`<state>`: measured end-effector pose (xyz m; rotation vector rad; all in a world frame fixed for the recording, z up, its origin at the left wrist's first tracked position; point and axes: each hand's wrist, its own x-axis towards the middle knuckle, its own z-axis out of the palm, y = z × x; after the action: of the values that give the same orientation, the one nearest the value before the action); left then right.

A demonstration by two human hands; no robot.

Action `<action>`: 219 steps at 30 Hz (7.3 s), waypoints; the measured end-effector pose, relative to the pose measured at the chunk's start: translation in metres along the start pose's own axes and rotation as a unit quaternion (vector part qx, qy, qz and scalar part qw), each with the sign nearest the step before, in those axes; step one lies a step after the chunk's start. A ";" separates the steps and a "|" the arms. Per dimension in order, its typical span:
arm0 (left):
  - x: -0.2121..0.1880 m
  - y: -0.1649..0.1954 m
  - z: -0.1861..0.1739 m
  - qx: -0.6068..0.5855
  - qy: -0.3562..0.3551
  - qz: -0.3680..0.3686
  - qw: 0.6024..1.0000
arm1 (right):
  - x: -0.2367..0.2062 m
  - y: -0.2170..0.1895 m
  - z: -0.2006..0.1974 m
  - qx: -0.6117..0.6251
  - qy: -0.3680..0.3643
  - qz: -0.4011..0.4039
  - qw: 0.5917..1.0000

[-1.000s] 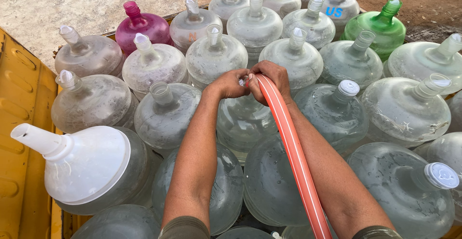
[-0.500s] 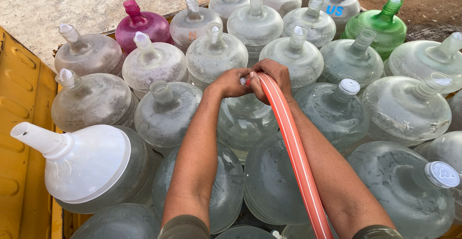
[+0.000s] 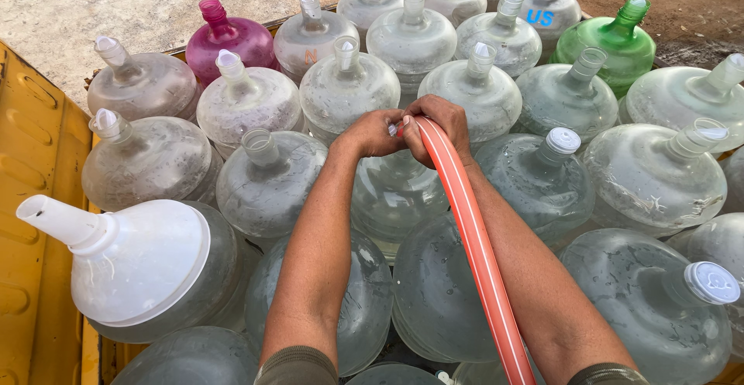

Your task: The person fills large water dispenser jugs with water using an orange hose in the back of an auto rickshaw. They hold the hose in a jug opening, place a white funnel on another jug, cap a filled jug, and continue filling the next jug.

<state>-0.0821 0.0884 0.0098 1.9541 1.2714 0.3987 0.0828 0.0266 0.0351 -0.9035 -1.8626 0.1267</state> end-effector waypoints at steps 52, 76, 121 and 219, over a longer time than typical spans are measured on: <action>-0.002 0.001 0.000 0.014 0.010 0.018 1.000 | -0.001 -0.001 0.000 -0.008 0.003 -0.006 1.000; -0.004 0.004 -0.001 0.018 0.014 0.009 1.000 | 0.000 -0.001 0.000 -0.003 0.002 0.004 1.000; 0.000 0.000 0.003 0.017 0.012 0.030 0.999 | -0.001 0.000 0.000 -0.007 0.003 -0.001 1.000; 0.001 -0.001 0.003 0.018 0.013 0.033 0.999 | 0.000 -0.001 -0.001 -0.006 0.001 0.006 1.000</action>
<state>-0.0802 0.0885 0.0067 2.0313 1.2409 0.4386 0.0830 0.0256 0.0361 -0.9224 -1.8580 0.1229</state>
